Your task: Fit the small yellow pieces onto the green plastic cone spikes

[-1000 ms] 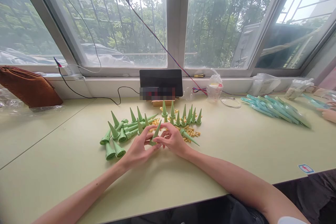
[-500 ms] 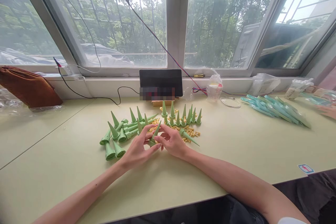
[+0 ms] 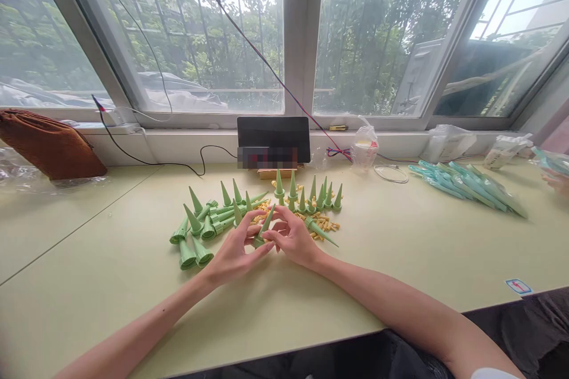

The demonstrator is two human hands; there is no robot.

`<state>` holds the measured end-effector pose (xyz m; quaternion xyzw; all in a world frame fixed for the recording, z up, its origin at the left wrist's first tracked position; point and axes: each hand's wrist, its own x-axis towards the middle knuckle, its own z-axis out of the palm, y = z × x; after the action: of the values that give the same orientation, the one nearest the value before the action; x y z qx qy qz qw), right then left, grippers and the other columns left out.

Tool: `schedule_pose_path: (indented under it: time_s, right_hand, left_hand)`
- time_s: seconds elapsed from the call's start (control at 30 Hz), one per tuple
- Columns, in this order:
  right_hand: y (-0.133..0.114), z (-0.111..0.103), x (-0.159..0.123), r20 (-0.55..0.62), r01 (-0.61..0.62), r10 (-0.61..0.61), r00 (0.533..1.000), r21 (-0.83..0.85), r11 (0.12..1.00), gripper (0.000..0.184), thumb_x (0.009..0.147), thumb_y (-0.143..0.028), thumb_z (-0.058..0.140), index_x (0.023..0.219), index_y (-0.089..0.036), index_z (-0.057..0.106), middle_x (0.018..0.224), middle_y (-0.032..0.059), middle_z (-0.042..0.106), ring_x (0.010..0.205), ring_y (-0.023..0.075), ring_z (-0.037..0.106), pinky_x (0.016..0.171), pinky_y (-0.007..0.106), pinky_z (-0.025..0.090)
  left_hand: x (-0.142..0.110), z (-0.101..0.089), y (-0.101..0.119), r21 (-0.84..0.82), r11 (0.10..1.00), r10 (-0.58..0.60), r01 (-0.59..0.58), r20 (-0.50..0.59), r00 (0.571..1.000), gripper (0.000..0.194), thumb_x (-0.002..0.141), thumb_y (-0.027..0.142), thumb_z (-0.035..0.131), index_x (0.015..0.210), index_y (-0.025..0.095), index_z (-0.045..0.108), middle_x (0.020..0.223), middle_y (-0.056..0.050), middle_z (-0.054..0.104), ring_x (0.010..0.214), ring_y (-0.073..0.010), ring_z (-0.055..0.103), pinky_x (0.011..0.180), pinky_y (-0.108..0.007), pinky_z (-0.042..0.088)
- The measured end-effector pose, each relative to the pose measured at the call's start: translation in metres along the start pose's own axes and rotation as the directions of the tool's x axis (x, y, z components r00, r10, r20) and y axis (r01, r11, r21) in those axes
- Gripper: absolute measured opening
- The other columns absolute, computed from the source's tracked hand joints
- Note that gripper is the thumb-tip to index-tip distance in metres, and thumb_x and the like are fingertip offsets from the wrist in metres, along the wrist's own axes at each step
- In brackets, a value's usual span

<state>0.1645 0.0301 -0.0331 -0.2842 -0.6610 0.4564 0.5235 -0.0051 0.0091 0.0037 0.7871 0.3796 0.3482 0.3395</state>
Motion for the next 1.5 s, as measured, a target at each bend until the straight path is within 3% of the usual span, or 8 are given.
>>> schedule_pose_path:
  time_s: [0.33,0.57,0.8,1.13,1.37,1.5]
  right_hand:
    - [-0.005,0.001,0.0,0.002,-0.043,0.043,0.999,0.016,0.999,0.043,0.081,-0.034,0.068,0.116,-0.024,0.046,0.112,0.0045,0.057,0.068,0.0098,0.06,0.045,0.019,0.046]
    - [-0.007,0.001,0.0,0.002,-0.066,0.065,0.998,0.043,0.997,0.042,0.079,-0.033,0.071,0.11,-0.024,0.043,0.091,0.0002,0.06,0.064,0.0107,0.059,0.042,0.018,0.041]
    - [-0.007,0.001,0.001,-0.046,-0.09,0.092,0.995,0.044,0.995,0.046,0.076,-0.036,0.074,0.107,-0.023,0.044,0.084,-0.0017,0.06,0.063,0.011,0.059,0.04,0.017,0.041]
    - [0.0,0.0,0.002,-0.074,-0.086,0.086,0.994,0.002,0.996,0.055,0.08,-0.041,0.07,0.126,-0.023,0.046,0.093,0.0022,0.062,0.057,0.0089,0.056,0.043,0.02,0.045]
    - [-0.006,-0.002,0.001,-0.104,-0.078,0.071,0.992,-0.061,0.995,0.052,0.083,-0.044,0.067,0.126,-0.022,0.049,0.096,0.0033,0.06,0.061,0.0104,0.058,0.046,0.022,0.049]
    - [-0.006,-0.002,0.001,-0.111,-0.086,0.072,0.991,-0.12,0.989,0.051,0.083,-0.046,0.065,0.126,-0.021,0.05,0.098,0.0042,0.059,0.059,0.0101,0.058,0.048,0.023,0.051]
  left_hand:
    - [0.0,0.0,0.001,-0.038,0.999,0.002,-0.002,0.011,1.0,0.05,0.086,0.032,0.059,0.13,0.021,0.038,0.093,-0.006,0.073,0.081,-0.0183,0.067,0.073,-0.03,0.052]
    - [-0.001,0.0,0.0,-0.13,0.991,-0.015,0.023,0.059,0.998,0.047,0.089,0.034,0.057,0.129,0.022,0.037,0.1,-0.008,0.072,0.091,-0.0199,0.067,0.08,-0.032,0.051]
    - [-0.002,0.001,0.0,-0.189,0.979,-0.062,0.08,0.103,0.993,0.046,0.091,0.04,0.053,0.13,0.023,0.038,0.095,-0.007,0.071,0.085,-0.0194,0.066,0.073,-0.031,0.051]
    - [0.0,0.003,-0.005,-0.145,0.984,-0.1,0.105,0.042,0.994,0.05,0.087,0.046,0.058,0.128,0.022,0.043,0.094,-0.006,0.07,0.076,-0.0172,0.064,0.059,-0.026,0.052]
    - [-0.002,0.003,-0.008,-0.26,0.959,-0.089,0.111,0.095,0.992,0.057,0.085,0.037,0.062,0.135,0.024,0.04,0.103,-0.008,0.067,0.09,-0.0194,0.065,0.074,-0.033,0.058]
    - [-0.001,0.005,-0.014,-0.269,0.957,-0.089,0.112,0.096,0.991,0.056,0.086,0.032,0.059,0.137,0.024,0.038,0.098,-0.005,0.066,0.081,-0.0171,0.067,0.078,-0.035,0.057]
